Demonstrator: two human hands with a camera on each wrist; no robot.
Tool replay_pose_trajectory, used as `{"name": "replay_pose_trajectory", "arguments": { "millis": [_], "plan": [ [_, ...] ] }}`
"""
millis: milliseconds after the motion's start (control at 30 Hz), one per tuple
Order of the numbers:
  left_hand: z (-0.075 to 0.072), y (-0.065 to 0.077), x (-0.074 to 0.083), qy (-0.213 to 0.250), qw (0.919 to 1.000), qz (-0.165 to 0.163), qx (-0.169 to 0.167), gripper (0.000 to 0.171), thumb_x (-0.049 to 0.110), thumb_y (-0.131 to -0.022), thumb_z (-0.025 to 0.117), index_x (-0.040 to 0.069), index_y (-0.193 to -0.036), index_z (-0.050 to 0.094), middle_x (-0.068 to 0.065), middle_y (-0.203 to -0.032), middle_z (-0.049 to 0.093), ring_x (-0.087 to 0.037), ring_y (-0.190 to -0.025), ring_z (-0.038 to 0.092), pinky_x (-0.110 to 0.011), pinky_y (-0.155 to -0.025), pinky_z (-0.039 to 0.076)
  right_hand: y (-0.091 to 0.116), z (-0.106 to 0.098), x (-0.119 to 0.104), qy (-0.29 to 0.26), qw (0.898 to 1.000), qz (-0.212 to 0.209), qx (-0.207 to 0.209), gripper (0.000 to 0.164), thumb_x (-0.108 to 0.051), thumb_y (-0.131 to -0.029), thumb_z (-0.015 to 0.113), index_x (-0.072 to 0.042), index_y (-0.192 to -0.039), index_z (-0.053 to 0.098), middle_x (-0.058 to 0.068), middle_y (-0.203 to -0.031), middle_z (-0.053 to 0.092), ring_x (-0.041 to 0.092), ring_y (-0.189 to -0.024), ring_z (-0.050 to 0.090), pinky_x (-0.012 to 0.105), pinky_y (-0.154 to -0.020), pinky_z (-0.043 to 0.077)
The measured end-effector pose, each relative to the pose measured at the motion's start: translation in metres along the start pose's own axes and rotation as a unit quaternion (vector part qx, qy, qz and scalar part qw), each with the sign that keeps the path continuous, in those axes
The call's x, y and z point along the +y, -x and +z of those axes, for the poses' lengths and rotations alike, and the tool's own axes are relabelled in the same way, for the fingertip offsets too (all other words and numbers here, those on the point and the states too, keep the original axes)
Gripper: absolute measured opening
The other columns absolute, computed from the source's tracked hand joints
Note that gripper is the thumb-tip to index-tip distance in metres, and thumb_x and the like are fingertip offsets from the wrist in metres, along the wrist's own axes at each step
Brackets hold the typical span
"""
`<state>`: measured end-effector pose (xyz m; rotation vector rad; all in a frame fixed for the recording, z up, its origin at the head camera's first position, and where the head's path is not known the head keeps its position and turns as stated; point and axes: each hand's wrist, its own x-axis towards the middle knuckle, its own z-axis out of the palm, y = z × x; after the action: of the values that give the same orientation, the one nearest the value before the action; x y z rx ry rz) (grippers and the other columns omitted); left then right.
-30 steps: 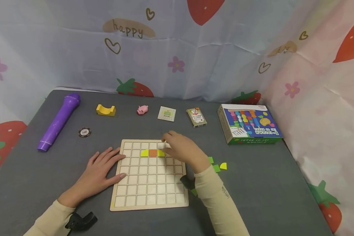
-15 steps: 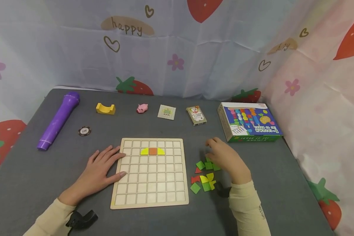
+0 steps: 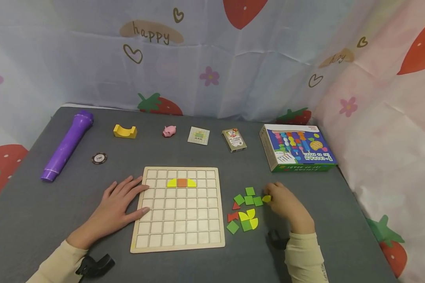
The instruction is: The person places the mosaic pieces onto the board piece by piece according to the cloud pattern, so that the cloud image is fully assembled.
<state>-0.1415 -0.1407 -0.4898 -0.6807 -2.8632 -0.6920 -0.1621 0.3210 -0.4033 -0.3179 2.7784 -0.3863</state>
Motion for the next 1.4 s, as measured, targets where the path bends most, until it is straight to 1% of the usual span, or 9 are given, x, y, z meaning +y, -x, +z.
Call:
{"name": "replay_pose_trajectory", "arguments": {
  "millis": [133,267,433,600,700,800,1033,1200,1400],
  "plan": [
    [0.001,0.0,0.0,0.001,1.0,0.0,0.001,0.062,0.056,-0.088,0.06,0.022,-0.138,0.049,-0.009,-0.151,0.036,-0.035,-0.141,0.027,-0.064,-0.108,0.015,-0.002,0.002,0.003,-0.001,1.0,0.009,0.005,0.02,-0.003,-0.087,0.066,0.002,-0.105,0.061,0.014,-0.097,0.057,0.025,-0.086,0.053,0.047,-0.078,0.049],
    [0.001,0.0,0.001,0.001,1.0,-0.003,-0.001,0.062,0.056,-0.088,0.06,0.022,-0.139,0.049,-0.009,-0.151,0.036,-0.034,-0.141,0.027,-0.064,-0.108,0.015,-0.002,0.003,0.004,0.001,1.0,0.017,0.004,0.021,-0.008,-0.088,0.067,0.001,-0.105,0.06,0.014,-0.097,0.057,0.024,-0.085,0.053,0.047,-0.077,0.049],
    [0.0,0.0,0.001,-0.002,1.0,-0.006,-0.004,0.063,0.057,-0.088,0.059,0.023,-0.139,0.048,-0.008,-0.152,0.036,-0.034,-0.142,0.026,-0.063,-0.109,0.014,-0.001,0.004,0.002,-0.001,1.0,-0.004,0.018,0.019,-0.007,-0.088,0.065,0.002,-0.104,0.061,0.015,-0.098,0.058,0.025,-0.085,0.055,0.047,-0.077,0.05],
    [0.0,0.0,0.001,-0.003,0.9999,-0.007,-0.007,0.063,0.058,-0.088,0.059,0.023,-0.139,0.048,-0.009,-0.152,0.035,-0.034,-0.141,0.026,-0.064,-0.108,0.014,-0.003,0.0,-0.004,0.007,0.999,-0.02,0.04,0.019,-0.009,-0.089,0.065,0.003,-0.103,0.061,0.014,-0.096,0.059,0.023,-0.083,0.056,0.047,-0.078,0.051],
    [0.0,-0.001,0.0,-0.003,0.9999,-0.008,-0.008,0.064,0.058,-0.088,0.059,0.023,-0.14,0.048,-0.008,-0.152,0.035,-0.034,-0.142,0.026,-0.064,-0.109,0.014,-0.007,-0.004,-0.016,0.01,0.998,-0.033,0.047,0.019,-0.011,-0.09,0.065,0.003,-0.103,0.061,0.013,-0.095,0.059,0.023,-0.083,0.057,0.046,-0.078,0.052],
    [0.0,-0.001,0.0,-0.003,0.9999,-0.008,-0.007,0.064,0.058,-0.088,0.059,0.023,-0.14,0.047,-0.008,-0.152,0.035,-0.034,-0.142,0.025,-0.063,-0.109,0.014,-0.013,-0.005,-0.036,0.013,0.997,-0.052,0.049,0.02,-0.014,-0.091,0.066,0.001,-0.103,0.061,0.012,-0.096,0.06,0.023,-0.085,0.058,0.044,-0.078,0.053],
    [-0.001,-0.001,0.0,-0.001,0.9999,-0.009,-0.007,0.063,0.058,-0.088,0.058,0.023,-0.14,0.047,-0.008,-0.152,0.035,-0.034,-0.142,0.025,-0.063,-0.109,0.014,-0.034,0.008,-0.082,0.04,0.992,-0.115,0.036,0.02,-0.021,-0.09,0.068,-0.006,-0.102,0.062,0.005,-0.094,0.059,0.014,-0.077,0.053,0.032,-0.07,0.051],
    [0.0,-0.001,-0.001,0.004,1.0,-0.002,-0.002,0.062,0.057,-0.088,0.059,0.023,-0.139,0.048,-0.008,-0.152,0.036,-0.033,-0.142,0.026,-0.063,-0.109,0.014,-0.048,0.02,-0.107,0.05,0.99,-0.127,0.022,0.02,-0.023,-0.089,0.07,-0.009,-0.102,0.063,0.001,-0.093,0.058,0.012,-0.074,0.05,0.029,-0.069,0.048],
    [0.001,-0.001,-0.001,0.004,1.0,0.007,0.005,0.061,0.055,-0.088,0.06,0.023,-0.138,0.049,-0.009,-0.151,0.037,-0.034,-0.141,0.027,-0.064,-0.108,0.015,-0.061,0.032,-0.122,0.066,0.988,-0.138,0.007,0.018,-0.024,-0.09,0.069,-0.012,-0.1,0.062,-0.002,-0.092,0.058,0.01,-0.072,0.05,0.027,-0.066,0.046]
  ]
}}
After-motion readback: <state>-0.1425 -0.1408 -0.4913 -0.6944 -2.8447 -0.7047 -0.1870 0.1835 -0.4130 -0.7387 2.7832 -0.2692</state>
